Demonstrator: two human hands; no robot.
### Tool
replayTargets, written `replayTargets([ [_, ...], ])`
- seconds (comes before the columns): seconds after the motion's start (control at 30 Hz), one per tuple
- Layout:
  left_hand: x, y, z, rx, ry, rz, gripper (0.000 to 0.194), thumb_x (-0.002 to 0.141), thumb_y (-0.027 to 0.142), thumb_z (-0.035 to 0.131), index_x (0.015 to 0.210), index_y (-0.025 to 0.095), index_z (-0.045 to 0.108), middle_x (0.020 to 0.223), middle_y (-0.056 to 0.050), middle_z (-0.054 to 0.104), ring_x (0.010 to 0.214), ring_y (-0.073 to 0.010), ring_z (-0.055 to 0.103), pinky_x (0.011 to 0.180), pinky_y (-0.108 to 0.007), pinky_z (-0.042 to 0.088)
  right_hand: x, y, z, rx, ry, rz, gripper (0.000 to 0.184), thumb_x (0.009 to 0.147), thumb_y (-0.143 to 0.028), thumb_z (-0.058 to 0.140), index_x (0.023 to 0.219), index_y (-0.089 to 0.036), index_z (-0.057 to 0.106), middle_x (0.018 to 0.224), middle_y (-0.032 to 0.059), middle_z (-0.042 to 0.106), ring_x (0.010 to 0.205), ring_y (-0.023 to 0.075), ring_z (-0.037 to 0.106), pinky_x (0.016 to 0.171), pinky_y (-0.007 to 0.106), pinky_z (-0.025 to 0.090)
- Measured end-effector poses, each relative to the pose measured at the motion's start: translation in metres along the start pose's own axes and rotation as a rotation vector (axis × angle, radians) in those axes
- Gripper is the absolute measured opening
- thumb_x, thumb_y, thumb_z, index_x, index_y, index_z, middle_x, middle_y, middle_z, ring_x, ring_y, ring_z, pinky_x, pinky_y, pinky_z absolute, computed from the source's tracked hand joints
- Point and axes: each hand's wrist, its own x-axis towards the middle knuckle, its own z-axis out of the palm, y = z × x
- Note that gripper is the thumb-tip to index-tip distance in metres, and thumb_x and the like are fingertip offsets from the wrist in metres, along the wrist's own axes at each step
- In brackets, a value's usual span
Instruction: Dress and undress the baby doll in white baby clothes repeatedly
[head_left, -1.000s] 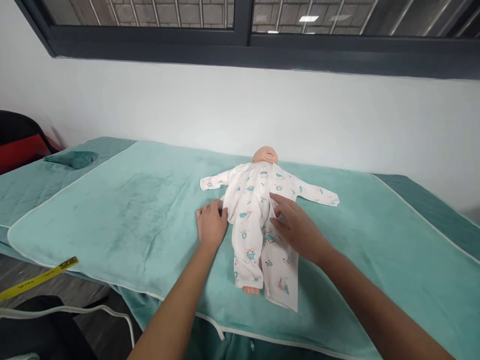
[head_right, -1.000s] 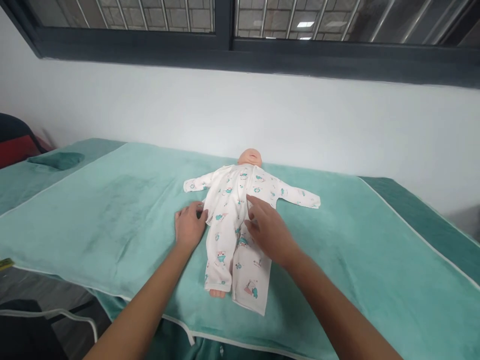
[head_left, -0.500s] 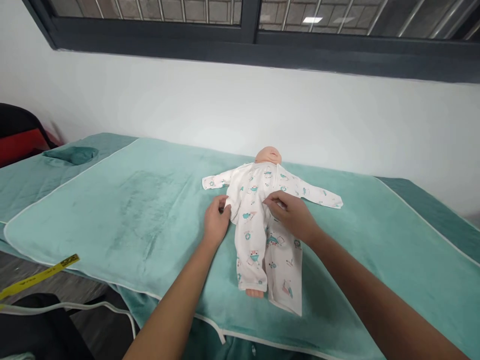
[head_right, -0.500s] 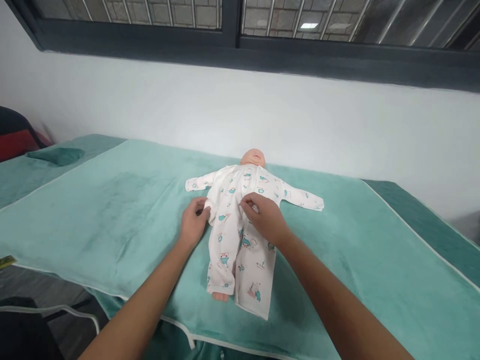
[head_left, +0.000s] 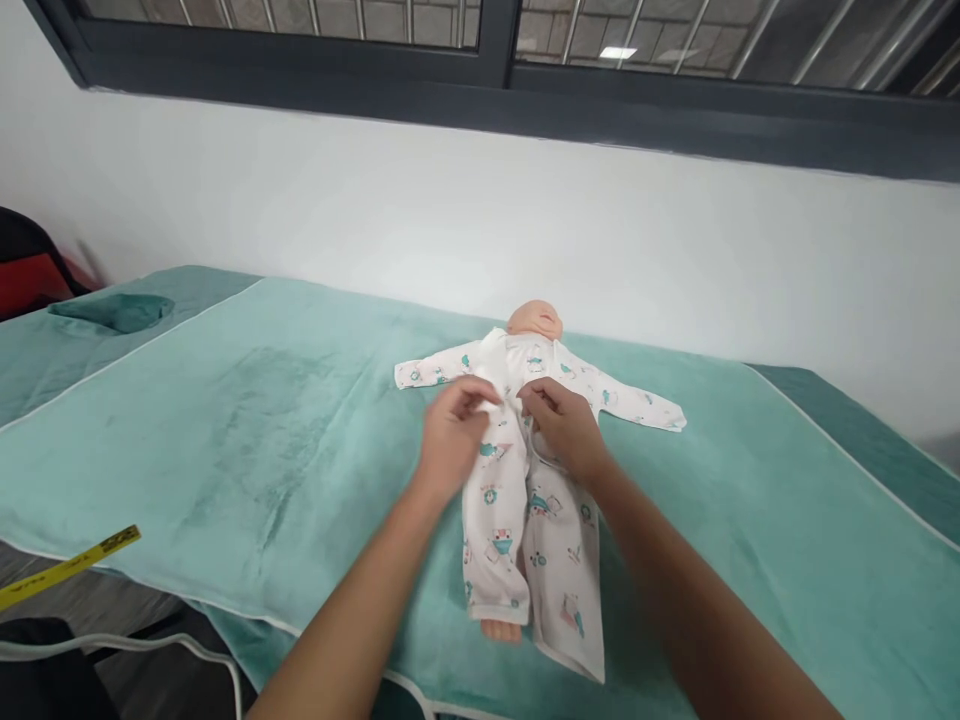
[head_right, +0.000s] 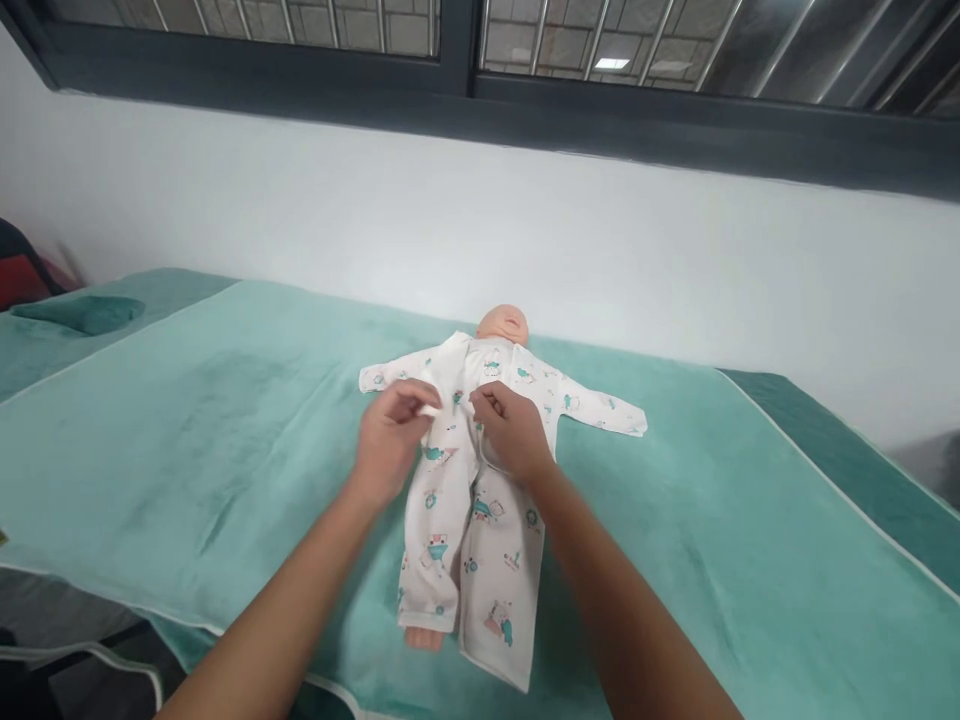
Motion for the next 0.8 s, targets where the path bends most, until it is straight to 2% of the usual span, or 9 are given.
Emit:
replayTargets([
  [0.1,-0.015,0.010,0.020,0.172,-0.371,0.168,0.033,0.068,-0.003,0.038,0.074,0.020,0.061,0.075,-0.001,0.062,0.072,-0.0132,0.059,0.070,-0.027,0.049,0.010,-0.004,-0.003,0.151,0.013,0.097,0.033,0.086,-0.052,0.049,0.080,-0.021,0.061,0.073,-0.0010,0.065,0.056,0.0126,0.054,0.056,0.026,0.041],
  [0.13,-0.021,0.010,0.025,0.227,-0.441,0.225,0.034,0.069,-0.004,0.037,0.074,0.020,0.061,0.074,-0.001,0.062,0.072,-0.0130,0.059,0.069,-0.027,0.049,0.013,-0.005,-0.004,0.178,0.006,0.131,0.036,0.086,-0.055,0.048,0.084,-0.021,0.061,0.074,-0.0005,0.066,0.052,0.0121,0.053,0.052,0.026,0.040],
  [0.2,-0.030,0.005,0.030,0.290,-0.479,0.308,0.034,0.072,-0.005,0.038,0.075,0.019,0.061,0.076,-0.001,0.063,0.072,-0.0128,0.059,0.067,-0.026,0.048,0.021,-0.009,-0.005,0.187,-0.034,0.192,0.040,0.086,-0.057,0.050,0.096,-0.021,0.060,0.072,-0.0002,0.066,0.046,0.0119,0.053,0.047,0.026,0.038],
  [0.33,-0.040,-0.005,0.026,0.304,-0.344,0.400,0.033,0.078,-0.006,0.039,0.083,0.019,0.061,0.083,-0.003,0.063,0.079,-0.0132,0.059,0.068,-0.025,0.048,0.037,-0.018,-0.002,0.014,-0.056,0.189,0.044,0.084,-0.048,0.057,0.117,-0.020,0.054,0.073,-0.0006,0.067,0.053,0.0143,0.060,0.058,0.027,0.044],
  [0.47,-0.047,-0.005,0.018,0.398,-0.109,0.464,0.030,0.079,-0.004,0.042,0.089,0.020,0.058,0.089,-0.005,0.061,0.085,-0.0166,0.055,0.075,-0.031,0.046,0.056,-0.031,0.011,-0.335,0.021,0.014,0.050,0.084,-0.049,0.057,0.125,-0.021,0.050,0.108,0.0070,0.066,0.091,0.0231,0.065,0.076,0.033,0.046],
  [0.53,-0.050,-0.006,0.014,0.443,0.015,0.412,0.029,0.079,-0.002,0.045,0.093,0.020,0.057,0.091,-0.005,0.060,0.087,-0.0176,0.054,0.077,-0.033,0.045,0.065,-0.039,0.021,-0.539,-0.043,-0.027,0.053,0.084,-0.055,0.055,0.125,-0.021,0.050,0.121,0.0114,0.060,0.099,0.0282,0.062,0.074,0.036,0.046],
  [0.6,-0.052,-0.008,0.011,0.465,0.077,0.322,0.031,0.077,-0.003,0.045,0.096,0.020,0.055,0.095,-0.005,0.059,0.092,-0.0183,0.053,0.080,-0.034,0.044,0.074,-0.046,0.031,-0.719,-0.129,-0.026,0.050,0.085,-0.052,0.054,0.122,-0.018,0.051,0.124,0.0151,0.056,0.095,0.0296,0.063,0.071,0.037,0.046],
  [0.7,-0.052,-0.011,0.008,0.473,0.075,0.179,0.038,0.072,-0.005,0.045,0.098,0.021,0.054,0.101,-0.005,0.057,0.099,-0.0193,0.052,0.086,-0.035,0.043,0.087,-0.051,0.039,-0.859,-0.185,0.012,0.038,0.085,-0.032,0.056,0.119,-0.014,0.052,0.120,0.0186,0.056,0.090,0.0289,0.063,0.071,0.038,0.046],
  [0.8,-0.049,-0.014,0.007,0.491,0.040,0.087,0.034,0.075,-0.002,0.049,0.100,0.021,0.056,0.104,-0.006,0.056,0.102,-0.0204,0.051,0.089,-0.036,0.042,0.101,-0.050,0.036,-0.825,-0.170,0.039,0.036,0.082,-0.019,0.055,0.117,-0.012,0.054,0.112,0.0198,0.060,0.091,0.0309,0.063,0.072,0.039,0.045],
])
